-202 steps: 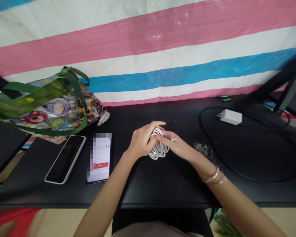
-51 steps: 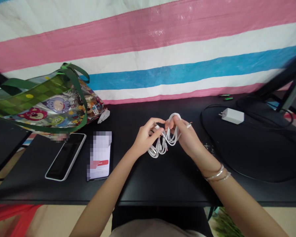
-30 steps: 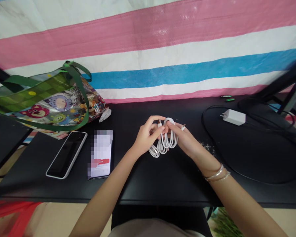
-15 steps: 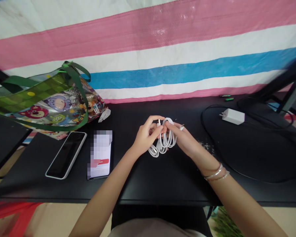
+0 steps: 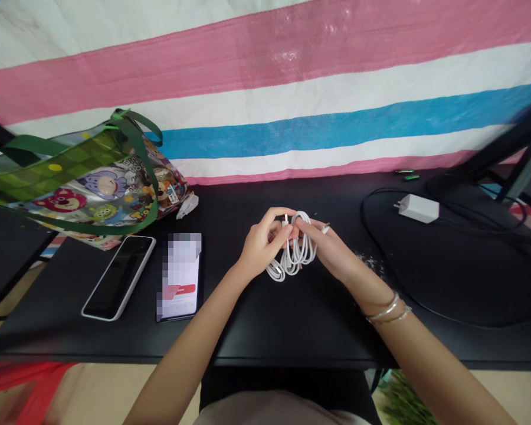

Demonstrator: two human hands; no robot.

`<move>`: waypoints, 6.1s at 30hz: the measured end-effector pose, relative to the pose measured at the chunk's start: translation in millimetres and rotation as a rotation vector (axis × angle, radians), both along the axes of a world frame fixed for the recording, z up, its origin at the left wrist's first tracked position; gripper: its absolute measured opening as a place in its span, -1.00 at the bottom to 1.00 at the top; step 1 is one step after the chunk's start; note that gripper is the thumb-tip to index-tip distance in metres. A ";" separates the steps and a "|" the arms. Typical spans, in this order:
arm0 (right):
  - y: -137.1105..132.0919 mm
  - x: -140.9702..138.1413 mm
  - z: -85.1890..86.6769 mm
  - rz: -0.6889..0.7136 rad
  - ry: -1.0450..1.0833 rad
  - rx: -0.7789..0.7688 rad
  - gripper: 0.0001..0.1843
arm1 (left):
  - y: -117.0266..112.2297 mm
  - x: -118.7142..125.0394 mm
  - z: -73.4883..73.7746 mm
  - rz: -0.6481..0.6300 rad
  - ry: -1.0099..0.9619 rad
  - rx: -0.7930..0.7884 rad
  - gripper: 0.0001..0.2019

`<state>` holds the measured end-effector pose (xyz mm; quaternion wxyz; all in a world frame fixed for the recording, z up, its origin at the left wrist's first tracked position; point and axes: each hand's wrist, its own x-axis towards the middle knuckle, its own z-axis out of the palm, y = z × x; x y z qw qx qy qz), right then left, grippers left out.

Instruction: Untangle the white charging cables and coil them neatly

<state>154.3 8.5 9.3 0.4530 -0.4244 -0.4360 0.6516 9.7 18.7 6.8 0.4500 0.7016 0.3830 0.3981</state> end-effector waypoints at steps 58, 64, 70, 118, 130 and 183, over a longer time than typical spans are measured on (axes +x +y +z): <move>0.5 -1.5 1.7 -0.026 -0.020 -0.004 -0.48 | -1.1 0.1 -1.0 0.017 0.073 0.063 -0.77; 0.8 -1.9 0.9 -0.039 -0.033 -0.026 -0.45 | -1.4 -0.1 -0.8 0.023 0.089 0.085 -0.78; 1.4 -1.2 -1.1 -0.024 -0.041 -0.006 -0.47 | -1.9 -0.2 0.0 0.031 0.116 0.106 -0.77; -0.1 -2.8 2.1 -0.019 -0.082 0.023 -0.62 | -2.6 -3.2 1.9 0.062 0.203 0.174 -0.79; -0.1 -3.7 1.6 -0.018 -0.101 0.033 -0.72 | -2.5 -3.0 3.0 0.067 0.233 0.158 -0.79; -3.4 -4.7 -0.6 0.176 0.252 -0.144 -0.59 | 1.1 -2.5 -0.5 0.040 -0.141 0.051 -0.83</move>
